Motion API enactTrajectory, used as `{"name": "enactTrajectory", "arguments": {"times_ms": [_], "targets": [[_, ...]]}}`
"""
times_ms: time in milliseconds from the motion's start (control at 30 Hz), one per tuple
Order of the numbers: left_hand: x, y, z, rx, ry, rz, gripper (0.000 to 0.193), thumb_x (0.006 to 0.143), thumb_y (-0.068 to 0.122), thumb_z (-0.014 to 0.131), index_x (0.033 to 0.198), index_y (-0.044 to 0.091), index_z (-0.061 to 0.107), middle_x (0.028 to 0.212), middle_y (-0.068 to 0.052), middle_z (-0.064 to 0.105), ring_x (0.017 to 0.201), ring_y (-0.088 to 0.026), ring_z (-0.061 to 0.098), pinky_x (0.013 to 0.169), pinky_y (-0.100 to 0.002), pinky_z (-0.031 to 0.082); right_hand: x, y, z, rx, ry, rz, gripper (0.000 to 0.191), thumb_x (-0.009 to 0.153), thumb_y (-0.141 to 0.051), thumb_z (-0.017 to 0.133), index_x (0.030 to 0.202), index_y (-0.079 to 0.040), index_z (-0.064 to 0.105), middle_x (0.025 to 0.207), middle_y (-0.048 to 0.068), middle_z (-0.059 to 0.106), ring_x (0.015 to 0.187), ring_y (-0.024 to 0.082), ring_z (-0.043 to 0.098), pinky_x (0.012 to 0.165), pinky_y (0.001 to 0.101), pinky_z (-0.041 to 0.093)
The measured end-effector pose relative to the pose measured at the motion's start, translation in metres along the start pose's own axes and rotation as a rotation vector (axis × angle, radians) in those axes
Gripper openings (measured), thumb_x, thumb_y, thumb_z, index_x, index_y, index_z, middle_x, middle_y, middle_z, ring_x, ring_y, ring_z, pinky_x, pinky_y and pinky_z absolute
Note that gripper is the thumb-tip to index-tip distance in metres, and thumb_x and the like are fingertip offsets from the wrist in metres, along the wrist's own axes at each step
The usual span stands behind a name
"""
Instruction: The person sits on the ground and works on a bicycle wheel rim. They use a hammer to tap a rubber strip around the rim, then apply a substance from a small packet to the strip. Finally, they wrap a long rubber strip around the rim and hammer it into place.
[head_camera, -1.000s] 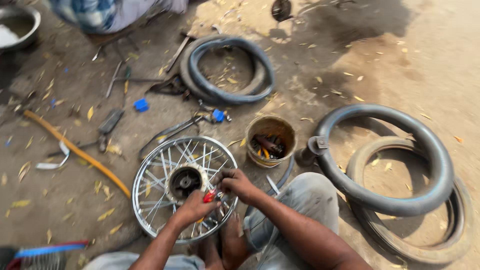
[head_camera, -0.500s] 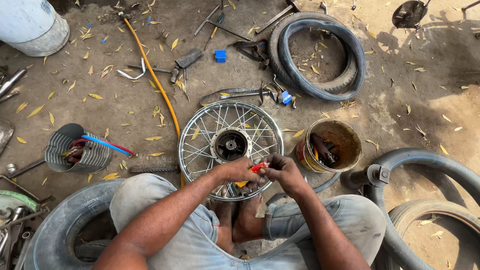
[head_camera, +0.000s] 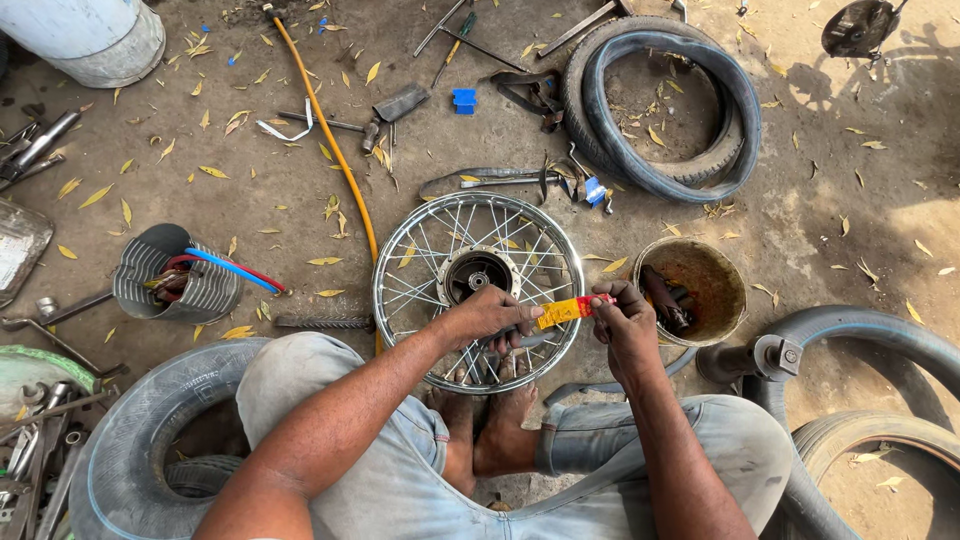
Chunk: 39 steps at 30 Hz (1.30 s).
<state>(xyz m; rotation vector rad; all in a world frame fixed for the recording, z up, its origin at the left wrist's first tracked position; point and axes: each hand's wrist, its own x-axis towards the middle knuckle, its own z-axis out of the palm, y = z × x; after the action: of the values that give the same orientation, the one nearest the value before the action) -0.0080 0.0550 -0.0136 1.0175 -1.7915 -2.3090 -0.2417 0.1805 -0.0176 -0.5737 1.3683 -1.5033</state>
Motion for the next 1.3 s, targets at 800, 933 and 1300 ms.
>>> {"name": "enactTrajectory", "arguments": {"times_ms": [800, 933, 1300], "targets": [[-0.006, 0.035, -0.024, 0.0, 0.252, 0.273, 0.042, 0.092, 0.002, 0.049, 0.13, -0.003, 0.063, 0.086, -0.009, 0.075, 0.058, -0.007, 0.064, 0.052, -0.022, 0.055, -0.004, -0.056, -0.034, 0.257, 0.138, 0.002, 0.028, 0.099, -0.013, 0.062, 0.123, 0.0, 0.064, 0.089, 0.008, 0.07, 0.061, 0.008, 0.057, 0.049, 0.0219, 0.041], [-0.015, 0.045, -0.018, 0.033, 0.297, 0.238, 0.068, 0.09, -0.001, 0.048, 0.154, 0.006, 0.03, 0.087, -0.01, 0.075, 0.059, -0.009, 0.064, 0.054, -0.023, 0.056, -0.002, -0.034, -0.03, 0.247, 0.063, 0.041, 0.021, 0.1, -0.014, 0.062, 0.116, -0.001, 0.064, 0.089, 0.006, 0.07, 0.061, 0.007, 0.055, 0.048, 0.0219, 0.041], [0.002, 0.012, -0.019, -0.134, 0.205, 0.256, 0.02, 0.098, 0.004, 0.053, 0.111, -0.005, 0.064, 0.094, -0.012, 0.077, 0.063, -0.009, 0.065, 0.057, -0.027, 0.057, -0.005, -0.037, -0.013, 0.156, 0.064, 0.022, 0.016, 0.1, -0.011, 0.065, 0.112, -0.001, 0.064, 0.091, 0.007, 0.069, 0.063, 0.009, 0.059, 0.05, 0.0221, 0.043]]}}
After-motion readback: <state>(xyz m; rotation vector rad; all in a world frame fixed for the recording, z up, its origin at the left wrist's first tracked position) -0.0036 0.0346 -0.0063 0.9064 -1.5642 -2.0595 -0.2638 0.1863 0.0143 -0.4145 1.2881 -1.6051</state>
